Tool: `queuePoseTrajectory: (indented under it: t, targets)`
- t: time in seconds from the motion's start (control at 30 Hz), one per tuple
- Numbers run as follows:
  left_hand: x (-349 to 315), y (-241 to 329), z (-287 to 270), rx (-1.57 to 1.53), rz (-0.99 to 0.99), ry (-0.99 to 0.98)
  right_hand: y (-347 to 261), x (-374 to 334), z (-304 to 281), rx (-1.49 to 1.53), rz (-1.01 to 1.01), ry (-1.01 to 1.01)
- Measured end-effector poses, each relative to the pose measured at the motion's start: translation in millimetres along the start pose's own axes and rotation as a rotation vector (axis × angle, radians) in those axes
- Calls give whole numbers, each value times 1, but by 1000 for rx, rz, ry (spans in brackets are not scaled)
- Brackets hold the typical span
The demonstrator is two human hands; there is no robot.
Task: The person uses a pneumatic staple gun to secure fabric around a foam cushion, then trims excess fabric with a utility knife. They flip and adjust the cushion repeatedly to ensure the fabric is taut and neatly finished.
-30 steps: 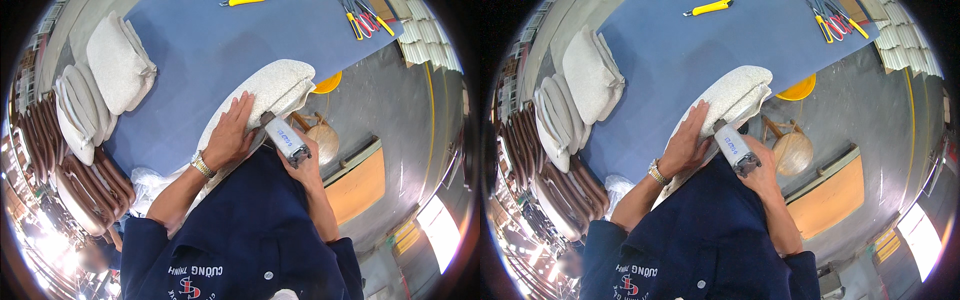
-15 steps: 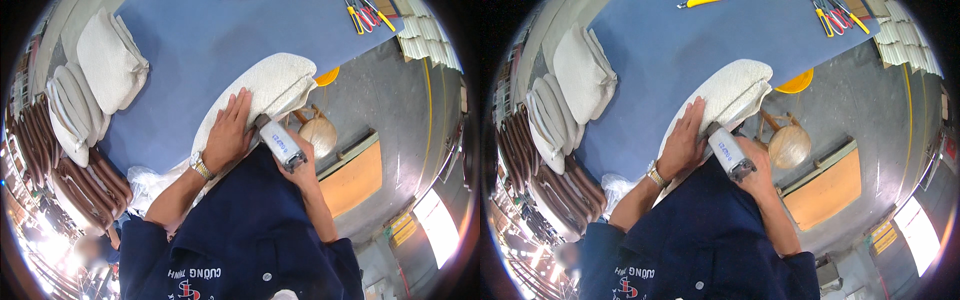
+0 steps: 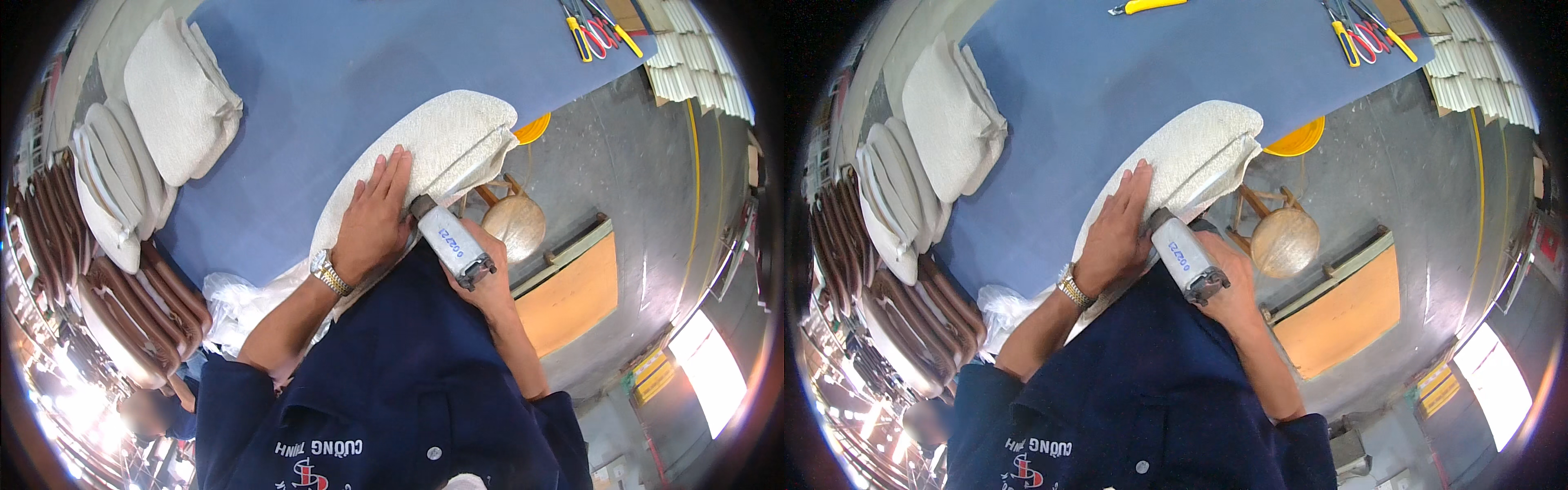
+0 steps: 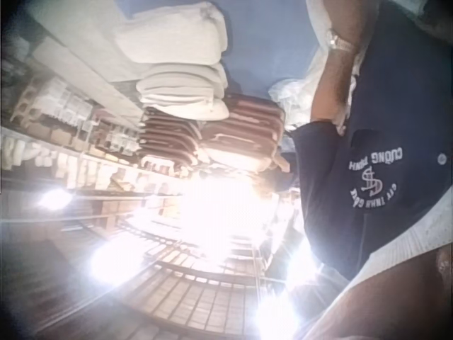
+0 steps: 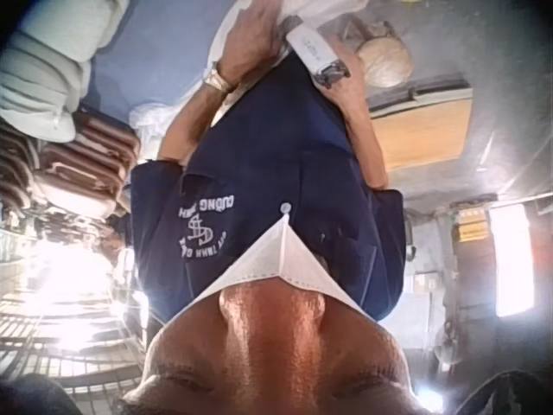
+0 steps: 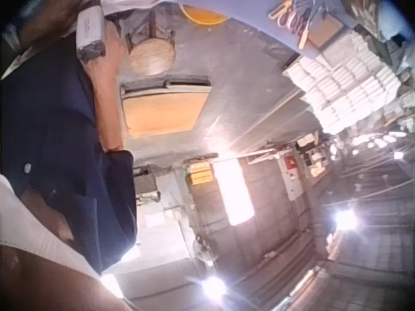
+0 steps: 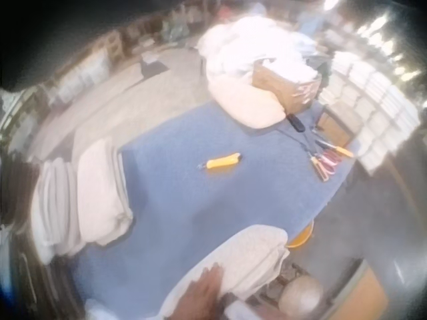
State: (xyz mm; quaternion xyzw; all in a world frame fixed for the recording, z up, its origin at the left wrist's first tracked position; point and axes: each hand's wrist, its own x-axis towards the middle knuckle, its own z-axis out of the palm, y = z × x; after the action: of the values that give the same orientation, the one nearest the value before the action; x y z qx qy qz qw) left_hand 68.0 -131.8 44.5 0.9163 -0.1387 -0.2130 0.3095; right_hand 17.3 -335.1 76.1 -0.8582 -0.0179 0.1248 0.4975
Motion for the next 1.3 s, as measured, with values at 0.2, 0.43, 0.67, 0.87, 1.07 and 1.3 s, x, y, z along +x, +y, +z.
queuePoseTrajectory:
  t: [0.2, 0.43, 0.67, 0.87, 1.07, 1.3]
  targets:
    - [-6, 0, -4, -26, -11, -33, -1, -8, -1, 29, -18, -32]
    - [-6, 2, -1, -28, -15, -41, -11, -10, -4, 24, 42, -96]
    - [-2, -6, -12, -98, 95, -121, 2, -10, 7, 40, 45, -25]
    - [-4, -130, 7, -680, -123, -151, -8, -6, 5, 118, 8, -43]
    - [-33, -89, 9, -566, -76, -186, -7, -7, 9, 117, 0, -43]
    - [-39, -27, -8, -290, 34, -81, -6, 1, 12, 141, -29, -6]
